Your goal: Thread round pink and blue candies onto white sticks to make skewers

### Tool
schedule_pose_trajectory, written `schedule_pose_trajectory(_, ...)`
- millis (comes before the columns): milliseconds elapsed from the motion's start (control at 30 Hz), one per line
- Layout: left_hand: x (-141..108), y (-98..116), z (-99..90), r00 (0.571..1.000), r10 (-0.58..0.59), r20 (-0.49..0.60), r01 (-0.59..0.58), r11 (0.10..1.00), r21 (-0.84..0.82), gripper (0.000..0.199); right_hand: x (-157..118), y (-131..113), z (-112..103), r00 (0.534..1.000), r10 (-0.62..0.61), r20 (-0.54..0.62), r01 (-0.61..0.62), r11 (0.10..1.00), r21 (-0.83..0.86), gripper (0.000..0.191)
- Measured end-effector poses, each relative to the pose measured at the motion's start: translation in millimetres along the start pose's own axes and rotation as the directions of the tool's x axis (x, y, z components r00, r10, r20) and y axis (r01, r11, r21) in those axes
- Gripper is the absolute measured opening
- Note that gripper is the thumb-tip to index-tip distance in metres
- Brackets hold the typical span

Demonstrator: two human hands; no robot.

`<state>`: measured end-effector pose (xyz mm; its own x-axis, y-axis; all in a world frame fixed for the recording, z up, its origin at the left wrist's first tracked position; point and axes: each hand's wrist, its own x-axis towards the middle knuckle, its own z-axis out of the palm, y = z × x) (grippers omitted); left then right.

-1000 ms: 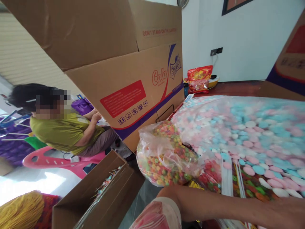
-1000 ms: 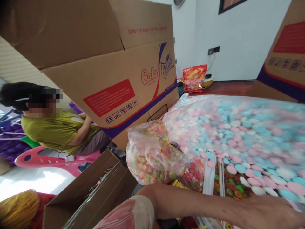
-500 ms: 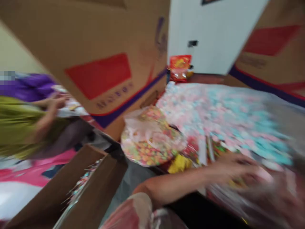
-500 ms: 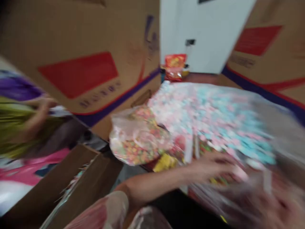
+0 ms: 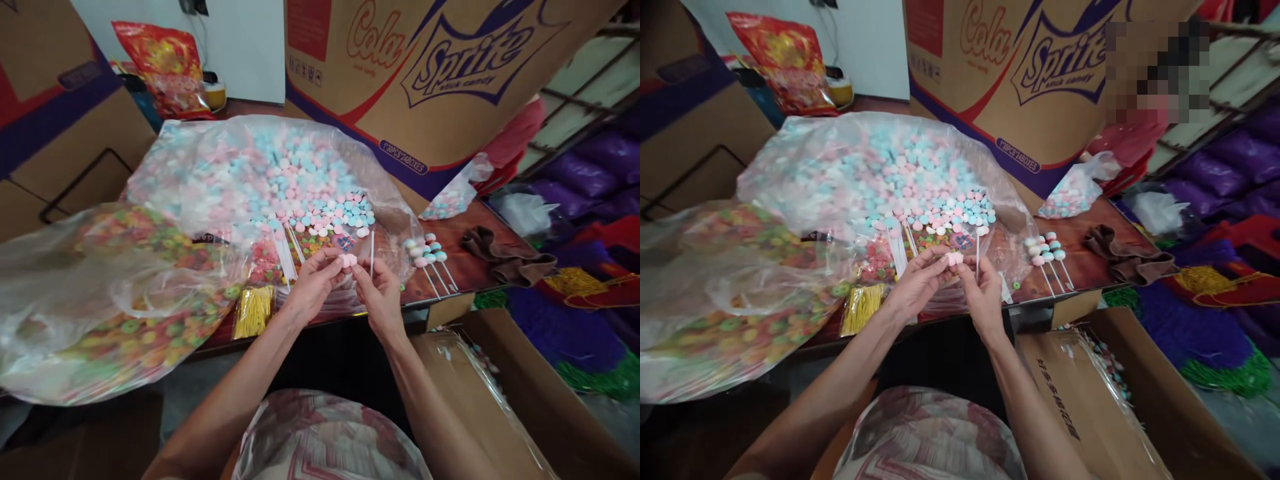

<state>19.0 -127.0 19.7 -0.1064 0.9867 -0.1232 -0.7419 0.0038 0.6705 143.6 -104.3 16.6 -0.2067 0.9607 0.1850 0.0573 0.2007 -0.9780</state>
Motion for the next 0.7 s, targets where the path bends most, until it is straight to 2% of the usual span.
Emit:
schedule_pose_trajectory(300,-3,-4,-6.9,1.0,0.025,-0.009,-0.024,0.989,0.144,0.029,-3,6,-2,0.997,0.01,-0.08,-0.009,1.0,0.019,0.024)
schedule_pose_trajectory(400,-2,-8,-9.1,0.995,0.104,-0.006,-0.099,0.965,0.241,0.03,-3,7,0,0.995,-0.004,-0.096,0.004,1.0,-0.007,0.023)
schedule_pose_trajectory(533,-2,-13,-11.9,0.975,0.218,-0.04,-0.182,0.891,0.415,0.029,-4,10,2,0.993,-0.025,-0.112,0.016,0.997,-0.081,0.02)
schedule_pose_trajectory(700,1,-15,-17.0,0.953,0.299,0.044,-0.259,0.73,0.633,0.029,-3,12,1,0.997,-0.025,-0.067,0.017,0.994,-0.111,0.02)
